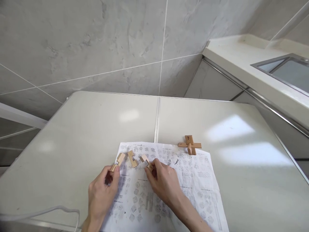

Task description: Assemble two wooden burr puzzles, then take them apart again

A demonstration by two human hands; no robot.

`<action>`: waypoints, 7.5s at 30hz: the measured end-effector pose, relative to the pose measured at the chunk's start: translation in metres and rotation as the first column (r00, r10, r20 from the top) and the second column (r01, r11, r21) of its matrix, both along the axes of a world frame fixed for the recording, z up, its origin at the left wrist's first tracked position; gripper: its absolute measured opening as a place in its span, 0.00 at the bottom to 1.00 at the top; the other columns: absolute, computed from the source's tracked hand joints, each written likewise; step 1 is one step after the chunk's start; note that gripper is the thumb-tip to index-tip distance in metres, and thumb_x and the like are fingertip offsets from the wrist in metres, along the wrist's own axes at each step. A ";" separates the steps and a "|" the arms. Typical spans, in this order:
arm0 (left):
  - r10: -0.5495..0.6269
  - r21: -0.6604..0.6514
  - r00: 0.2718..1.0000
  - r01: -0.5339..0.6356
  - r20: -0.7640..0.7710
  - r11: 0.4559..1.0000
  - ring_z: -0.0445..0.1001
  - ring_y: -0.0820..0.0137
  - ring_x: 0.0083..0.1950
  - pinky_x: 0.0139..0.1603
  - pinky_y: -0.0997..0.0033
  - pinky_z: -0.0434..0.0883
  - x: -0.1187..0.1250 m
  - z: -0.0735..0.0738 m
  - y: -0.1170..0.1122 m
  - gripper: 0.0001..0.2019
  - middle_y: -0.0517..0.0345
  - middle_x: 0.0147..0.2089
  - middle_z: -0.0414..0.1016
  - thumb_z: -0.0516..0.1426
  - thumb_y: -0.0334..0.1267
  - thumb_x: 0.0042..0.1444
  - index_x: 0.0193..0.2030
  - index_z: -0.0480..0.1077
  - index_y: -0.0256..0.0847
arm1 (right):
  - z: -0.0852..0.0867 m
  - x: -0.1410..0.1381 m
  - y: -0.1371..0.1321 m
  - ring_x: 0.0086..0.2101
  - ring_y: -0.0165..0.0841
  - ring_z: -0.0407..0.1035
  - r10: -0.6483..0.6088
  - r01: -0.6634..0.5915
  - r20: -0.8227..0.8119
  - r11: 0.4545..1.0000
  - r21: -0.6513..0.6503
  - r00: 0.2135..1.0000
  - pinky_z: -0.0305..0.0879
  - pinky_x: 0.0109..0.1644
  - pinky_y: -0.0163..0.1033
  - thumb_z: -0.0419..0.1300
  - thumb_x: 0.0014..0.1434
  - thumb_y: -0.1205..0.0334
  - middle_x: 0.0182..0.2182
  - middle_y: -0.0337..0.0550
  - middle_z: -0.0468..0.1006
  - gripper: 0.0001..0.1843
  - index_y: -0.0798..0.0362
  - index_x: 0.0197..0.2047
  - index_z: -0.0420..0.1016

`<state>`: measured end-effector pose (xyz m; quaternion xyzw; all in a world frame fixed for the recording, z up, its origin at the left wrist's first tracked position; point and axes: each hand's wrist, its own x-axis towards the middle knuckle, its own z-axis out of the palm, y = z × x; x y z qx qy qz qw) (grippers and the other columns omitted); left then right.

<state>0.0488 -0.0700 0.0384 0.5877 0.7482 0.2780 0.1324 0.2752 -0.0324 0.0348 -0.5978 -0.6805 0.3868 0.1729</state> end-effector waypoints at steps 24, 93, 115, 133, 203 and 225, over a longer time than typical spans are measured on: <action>-0.235 0.063 0.941 0.257 -0.242 0.964 0.66 0.72 0.25 0.27 0.72 0.60 -0.002 -0.018 0.007 0.16 0.65 0.25 0.66 0.59 0.50 0.71 0.35 0.69 0.42 | 0.014 -0.037 0.033 0.25 0.39 0.75 0.134 -0.098 0.294 0.986 -0.135 0.946 0.48 0.28 0.37 0.57 0.75 0.54 0.28 0.39 0.82 0.12 0.48 0.40 0.62; -0.620 0.154 0.757 0.600 0.207 0.785 0.77 0.61 0.62 0.64 0.59 0.75 0.107 0.000 0.090 0.10 0.50 0.59 0.78 0.58 0.43 0.73 0.57 0.74 0.47 | -0.031 0.125 0.044 0.16 0.25 0.51 -0.428 -0.251 -0.776 0.776 -0.578 0.463 0.50 0.13 0.29 0.53 0.68 0.26 0.23 0.31 0.64 0.33 0.51 0.43 0.72; -0.431 0.065 0.611 0.527 0.665 0.848 0.75 0.70 0.34 0.36 0.73 0.70 0.153 -0.014 0.105 0.15 0.57 0.35 0.80 0.57 0.49 0.71 0.42 0.77 0.41 | -0.043 0.130 0.054 0.17 0.21 0.50 -0.596 -0.345 -0.800 0.737 -0.581 0.076 0.51 0.13 0.24 0.62 0.72 0.41 0.24 0.32 0.66 0.23 0.55 0.43 0.78; -0.414 0.060 0.620 0.509 0.666 0.859 0.74 0.70 0.33 0.33 0.73 0.69 0.152 -0.017 0.103 0.15 0.57 0.34 0.80 0.57 0.51 0.71 0.44 0.78 0.42 | -0.039 0.129 0.053 0.17 0.21 0.48 -0.583 -0.330 -0.807 0.747 -0.577 0.093 0.53 0.15 0.25 0.62 0.73 0.42 0.25 0.32 0.64 0.23 0.56 0.42 0.79; -0.487 0.099 0.602 0.561 0.633 0.822 0.76 0.69 0.34 0.34 0.72 0.70 0.154 -0.023 0.100 0.14 0.56 0.35 0.81 0.57 0.49 0.72 0.45 0.78 0.41 | -0.036 0.127 0.050 0.17 0.22 0.48 -0.585 -0.319 -0.802 0.742 -0.590 0.122 0.56 0.15 0.25 0.64 0.72 0.45 0.25 0.33 0.64 0.19 0.54 0.40 0.77; -0.495 0.112 0.595 0.562 0.633 0.819 0.74 0.70 0.34 0.35 0.72 0.70 0.154 -0.023 0.100 0.15 0.58 0.34 0.79 0.56 0.49 0.72 0.45 0.77 0.41 | -0.036 0.126 0.051 0.18 0.21 0.48 -0.574 -0.314 -0.805 0.744 -0.590 0.154 0.53 0.15 0.24 0.65 0.70 0.42 0.24 0.33 0.63 0.23 0.56 0.38 0.78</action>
